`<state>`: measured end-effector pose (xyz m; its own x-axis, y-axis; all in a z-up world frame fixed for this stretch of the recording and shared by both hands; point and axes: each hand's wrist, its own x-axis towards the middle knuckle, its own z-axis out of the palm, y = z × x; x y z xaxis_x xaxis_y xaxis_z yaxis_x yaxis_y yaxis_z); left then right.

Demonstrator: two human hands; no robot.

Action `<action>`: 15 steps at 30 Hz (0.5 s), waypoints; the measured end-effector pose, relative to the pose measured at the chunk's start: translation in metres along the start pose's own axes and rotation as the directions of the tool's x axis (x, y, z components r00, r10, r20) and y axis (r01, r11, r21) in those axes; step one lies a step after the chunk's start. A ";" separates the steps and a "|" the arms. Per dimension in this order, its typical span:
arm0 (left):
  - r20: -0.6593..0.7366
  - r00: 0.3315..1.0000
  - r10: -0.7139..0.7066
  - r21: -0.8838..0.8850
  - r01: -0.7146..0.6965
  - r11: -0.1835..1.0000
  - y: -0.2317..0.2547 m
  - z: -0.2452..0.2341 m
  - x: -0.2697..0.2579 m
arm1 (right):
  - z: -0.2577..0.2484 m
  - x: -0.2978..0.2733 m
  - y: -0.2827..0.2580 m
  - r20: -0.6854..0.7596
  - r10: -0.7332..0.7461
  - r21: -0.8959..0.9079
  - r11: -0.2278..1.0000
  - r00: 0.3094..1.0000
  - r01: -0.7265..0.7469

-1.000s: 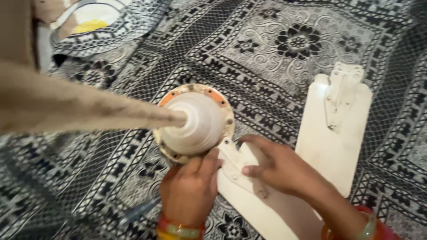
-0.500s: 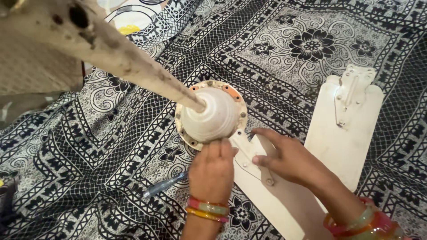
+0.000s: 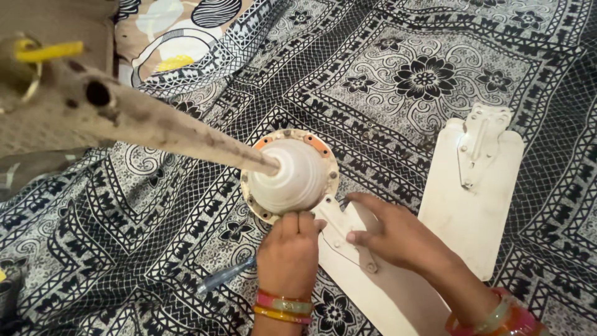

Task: The person assembles an electric fan by inserting a metal rod into the motor housing, fitting the plastic fan cap over the rod, and then attaching a fan blade to the motor housing using screws and a screwdriver. The person repeats the blade attachment process for additional blades.

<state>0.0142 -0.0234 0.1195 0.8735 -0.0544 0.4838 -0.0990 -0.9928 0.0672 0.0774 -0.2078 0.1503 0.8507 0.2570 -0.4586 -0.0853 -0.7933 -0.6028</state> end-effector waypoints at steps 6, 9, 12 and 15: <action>-0.011 0.996 -0.085 -0.051 0.085 0.995 0.014 0.010 0.008 | 0.001 0.002 0.004 -0.048 -0.118 0.029 0.992 0.992 0.119; -0.100 0.986 -0.135 -0.089 0.126 0.988 0.025 0.012 0.005 | 0.003 0.003 0.009 -0.035 -0.104 0.020 0.994 0.994 0.105; -0.100 0.976 -0.195 -0.114 0.184 0.976 0.024 0.007 0.002 | 0.003 0.003 0.008 -0.054 -0.141 0.042 0.989 0.988 0.144; 0.020 0.958 -0.286 -0.108 0.286 0.952 0.020 0.002 0.001 | 0.002 0.001 0.008 -0.063 -0.177 0.036 0.983 0.982 0.179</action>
<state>0.0144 -0.0440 0.1193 0.8745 0.2296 0.4272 0.1042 -0.9492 0.2969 0.0765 -0.2127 0.1442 0.8832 0.3580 -0.3028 0.0498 -0.7138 -0.6986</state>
